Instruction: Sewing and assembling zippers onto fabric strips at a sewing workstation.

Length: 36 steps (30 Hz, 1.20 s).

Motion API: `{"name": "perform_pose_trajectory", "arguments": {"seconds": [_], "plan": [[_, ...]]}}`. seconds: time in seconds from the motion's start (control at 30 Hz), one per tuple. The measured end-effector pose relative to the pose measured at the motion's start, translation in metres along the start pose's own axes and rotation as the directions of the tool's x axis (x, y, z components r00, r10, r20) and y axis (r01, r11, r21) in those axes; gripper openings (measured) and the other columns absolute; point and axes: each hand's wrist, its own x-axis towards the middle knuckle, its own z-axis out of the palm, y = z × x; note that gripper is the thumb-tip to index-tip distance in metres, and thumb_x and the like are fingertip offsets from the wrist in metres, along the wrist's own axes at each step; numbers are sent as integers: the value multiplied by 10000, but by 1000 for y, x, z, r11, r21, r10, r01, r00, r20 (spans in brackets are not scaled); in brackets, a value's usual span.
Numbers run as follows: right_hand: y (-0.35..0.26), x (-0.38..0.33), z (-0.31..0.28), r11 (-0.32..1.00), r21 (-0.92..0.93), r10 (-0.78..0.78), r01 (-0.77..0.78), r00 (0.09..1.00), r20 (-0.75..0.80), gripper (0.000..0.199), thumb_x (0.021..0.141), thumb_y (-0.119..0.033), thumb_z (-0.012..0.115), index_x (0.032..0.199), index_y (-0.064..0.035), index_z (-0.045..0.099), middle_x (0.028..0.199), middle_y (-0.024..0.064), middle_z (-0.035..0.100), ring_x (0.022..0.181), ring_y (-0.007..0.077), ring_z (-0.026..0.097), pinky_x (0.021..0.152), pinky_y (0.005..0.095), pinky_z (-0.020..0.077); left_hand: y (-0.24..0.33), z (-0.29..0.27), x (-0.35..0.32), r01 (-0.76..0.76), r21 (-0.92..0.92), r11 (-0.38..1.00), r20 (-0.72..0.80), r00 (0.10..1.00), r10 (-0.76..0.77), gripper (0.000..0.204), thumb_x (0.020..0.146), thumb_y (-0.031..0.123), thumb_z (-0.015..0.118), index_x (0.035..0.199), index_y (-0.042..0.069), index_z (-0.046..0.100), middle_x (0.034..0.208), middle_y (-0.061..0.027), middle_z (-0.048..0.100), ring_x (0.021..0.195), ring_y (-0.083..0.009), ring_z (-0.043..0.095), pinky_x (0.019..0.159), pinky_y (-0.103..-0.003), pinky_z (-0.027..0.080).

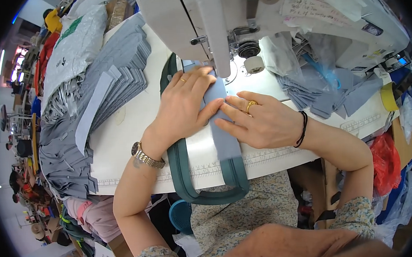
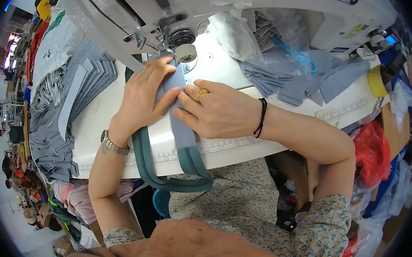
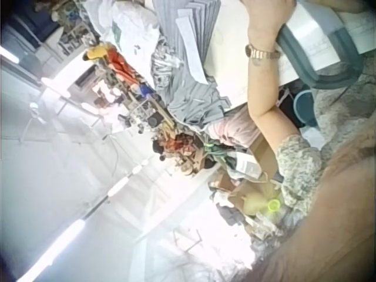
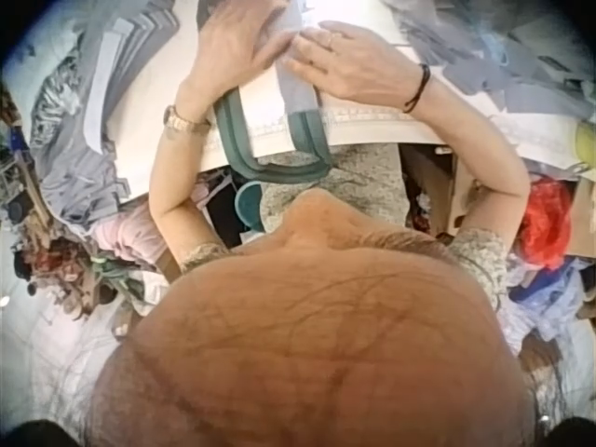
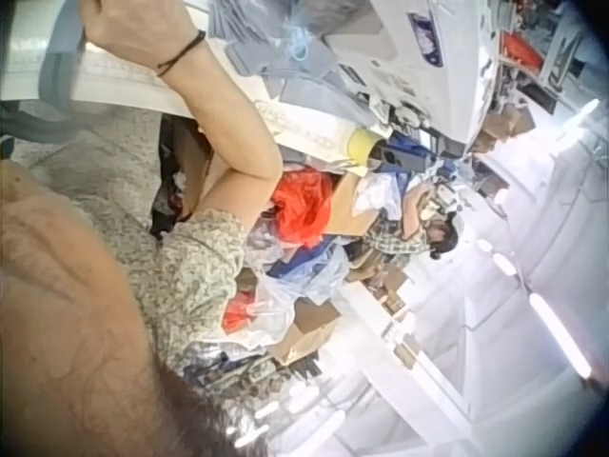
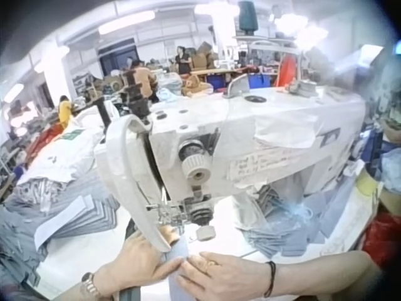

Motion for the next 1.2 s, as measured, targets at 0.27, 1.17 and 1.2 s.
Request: {"name": "perform_pose_trajectory", "arguments": {"seconds": [0.27,1.17,1.2], "plan": [[-1,0,-2,999,-6,-33,33,999,9,308,832,-157,600,1080,12,663,1066,172,655,1014,305,663,925,385,518,-5,5,-2,3,29,1000,-70,998,-1,305,875,176,692,1140,42,625,1220,-129,638,1117,-331,600,939,-438,484],[38,-58,-100,854,-354,390,-382,919,-53,143,755,-119,646,873,-54,693,896,59,633,884,234,599,756,365,473,-8,12,8,-33,3,999,-126,991,33,179,883,66,652,1056,19,652,1165,-133,664,1151,-310,609,992,-420,482],[49,-63,-97,814,-434,416,-387,909,-31,110,741,-117,626,826,-65,673,870,55,627,905,235,605,815,361,468,-8,11,7,-42,2,999,-129,991,42,179,883,66,652,1056,19,652,1165,-133,664,1151,-310,609,992,-420,482]]}}
